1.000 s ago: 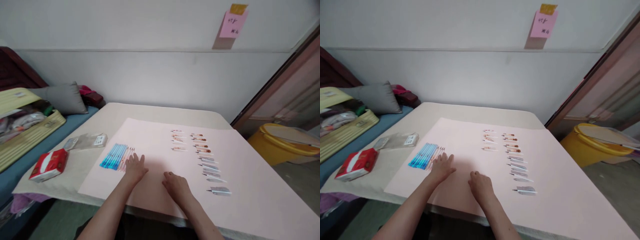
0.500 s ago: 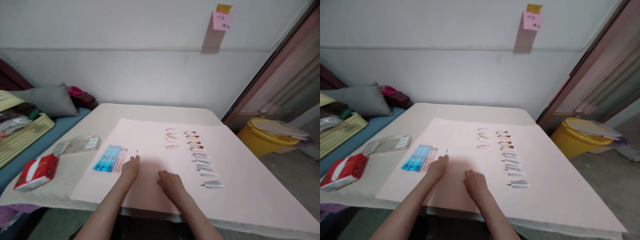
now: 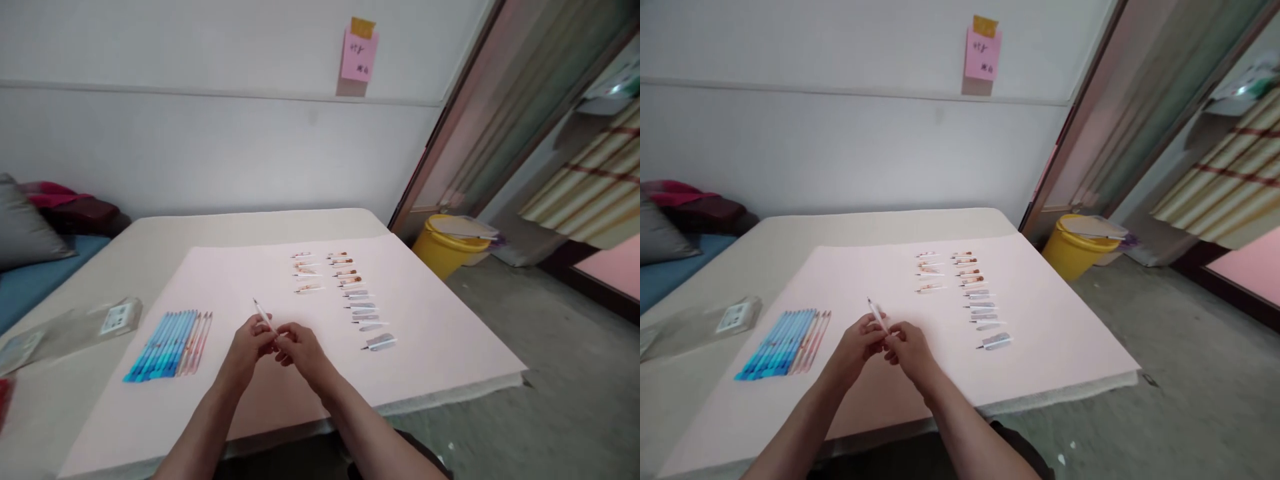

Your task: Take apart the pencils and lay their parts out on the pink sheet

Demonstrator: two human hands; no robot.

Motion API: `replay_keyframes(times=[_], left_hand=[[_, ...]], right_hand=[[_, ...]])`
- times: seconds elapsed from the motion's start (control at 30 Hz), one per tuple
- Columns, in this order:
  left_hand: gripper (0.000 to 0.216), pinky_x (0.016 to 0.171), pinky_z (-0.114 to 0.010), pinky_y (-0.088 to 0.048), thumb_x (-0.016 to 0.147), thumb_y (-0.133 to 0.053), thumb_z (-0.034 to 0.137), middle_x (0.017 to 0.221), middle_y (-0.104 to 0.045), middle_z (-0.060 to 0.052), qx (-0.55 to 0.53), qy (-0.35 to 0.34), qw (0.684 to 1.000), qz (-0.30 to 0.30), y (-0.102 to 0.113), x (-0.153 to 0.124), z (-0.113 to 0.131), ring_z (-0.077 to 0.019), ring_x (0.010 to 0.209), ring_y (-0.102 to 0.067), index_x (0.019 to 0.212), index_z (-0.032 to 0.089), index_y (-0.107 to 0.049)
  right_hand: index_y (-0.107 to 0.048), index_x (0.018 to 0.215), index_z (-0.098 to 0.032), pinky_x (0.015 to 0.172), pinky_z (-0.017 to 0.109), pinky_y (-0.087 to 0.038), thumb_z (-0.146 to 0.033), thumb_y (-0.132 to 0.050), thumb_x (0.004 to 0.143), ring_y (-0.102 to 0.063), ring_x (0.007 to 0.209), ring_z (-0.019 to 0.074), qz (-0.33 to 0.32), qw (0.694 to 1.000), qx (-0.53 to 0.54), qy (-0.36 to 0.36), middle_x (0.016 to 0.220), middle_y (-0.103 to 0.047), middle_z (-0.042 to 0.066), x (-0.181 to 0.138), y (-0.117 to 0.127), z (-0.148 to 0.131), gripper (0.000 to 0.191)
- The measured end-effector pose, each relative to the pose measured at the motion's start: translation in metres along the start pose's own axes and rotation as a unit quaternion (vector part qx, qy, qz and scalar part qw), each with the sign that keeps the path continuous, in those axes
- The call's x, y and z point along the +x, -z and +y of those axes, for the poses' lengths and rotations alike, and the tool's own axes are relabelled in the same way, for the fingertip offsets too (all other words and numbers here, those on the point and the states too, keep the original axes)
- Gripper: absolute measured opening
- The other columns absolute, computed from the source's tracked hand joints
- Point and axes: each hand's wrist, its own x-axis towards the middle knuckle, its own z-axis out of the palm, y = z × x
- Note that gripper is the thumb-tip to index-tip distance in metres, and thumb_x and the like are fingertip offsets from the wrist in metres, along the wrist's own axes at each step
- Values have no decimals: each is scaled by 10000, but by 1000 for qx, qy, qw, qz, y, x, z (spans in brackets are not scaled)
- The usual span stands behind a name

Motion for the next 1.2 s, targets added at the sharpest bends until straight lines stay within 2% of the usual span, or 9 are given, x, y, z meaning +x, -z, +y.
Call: replay_keyframes(times=[0.2,0.5,0.6,0.7,0.77,0.83,1.03,1.1,1.2], left_hand=[[284,526,-174,-425,716,-661,270,851,-606,-33,-103,16,993,51,5,-4,8,-70,630,-550,967,156,-594],[302,513,-179,-450,756,-629,290,961,-651,-116,-154,0,986,66,12,-9,15,-71,608,-555,1015,140,-594],[248,468,-157,-419,722,-664,265,879,-663,-112,-144,-14,986,78,15,-8,14,-46,534,-507,908,110,-608],[215,431,-137,-388,687,-696,280,750,-647,-58,-130,-21,986,104,17,-8,12,-27,481,-465,771,108,-599],[231,425,-135,-386,679,-701,309,663,-613,-22,-130,-10,984,121,17,-8,10,-29,467,-463,715,113,-585],[243,430,-142,-399,692,-687,337,639,-603,-16,-138,3,982,126,16,-8,10,-41,477,-488,711,118,-584],[294,508,-157,-460,707,-668,196,981,-660,-97,-192,-4,979,75,16,-7,16,-64,612,-574,989,156,-597],[272,508,-147,-458,681,-684,152,921,-659,-72,-190,-6,979,73,17,-6,17,-56,602,-565,941,148,-604],[168,470,-126,-432,659,-712,177,687,-595,7,-189,-3,978,89,18,-5,15,-34,525,-514,759,136,-584]], right_hand=[[-597,718,-129,424,194,-305,-260,-570,717,-429,438,56,25,995,93,-4,570,-522,-21,-1,2,-4,134],[-580,737,-147,381,219,-75,-340,-526,775,-161,365,33,-117,980,147,-69,448,-325,-89,-5,-1,-4,204],[-566,724,-157,393,221,-99,-339,-503,784,-172,375,45,-103,989,97,-53,443,-312,-88,-6,-5,-5,202],[-511,616,-164,440,215,-186,-316,-518,772,-275,447,61,-37,997,-49,43,483,-349,-64,-9,-9,-6,218],[-450,556,-168,483,216,-221,-301,-520,773,-320,505,72,4,982,-150,112,515,-361,-53,-11,-11,-7,264],[-425,549,-173,499,219,-227,-300,-497,791,-336,523,79,24,967,-212,141,525,-371,-49,-12,-11,-7,283],[-464,580,-177,497,214,-253,-318,-480,801,-369,531,89,32,967,-221,120,533,-403,-46,-8,-4,-5,263],[-466,577,-177,498,212,-257,-321,-481,800,-374,533,90,24,969,-215,117,532,-413,-44,-7,-2,-5,266],[-465,577,-177,506,209,-266,-318,-485,800,-377,535,89,14,971,-209,118,528,-422,-45,-7,-1,-5,265]])
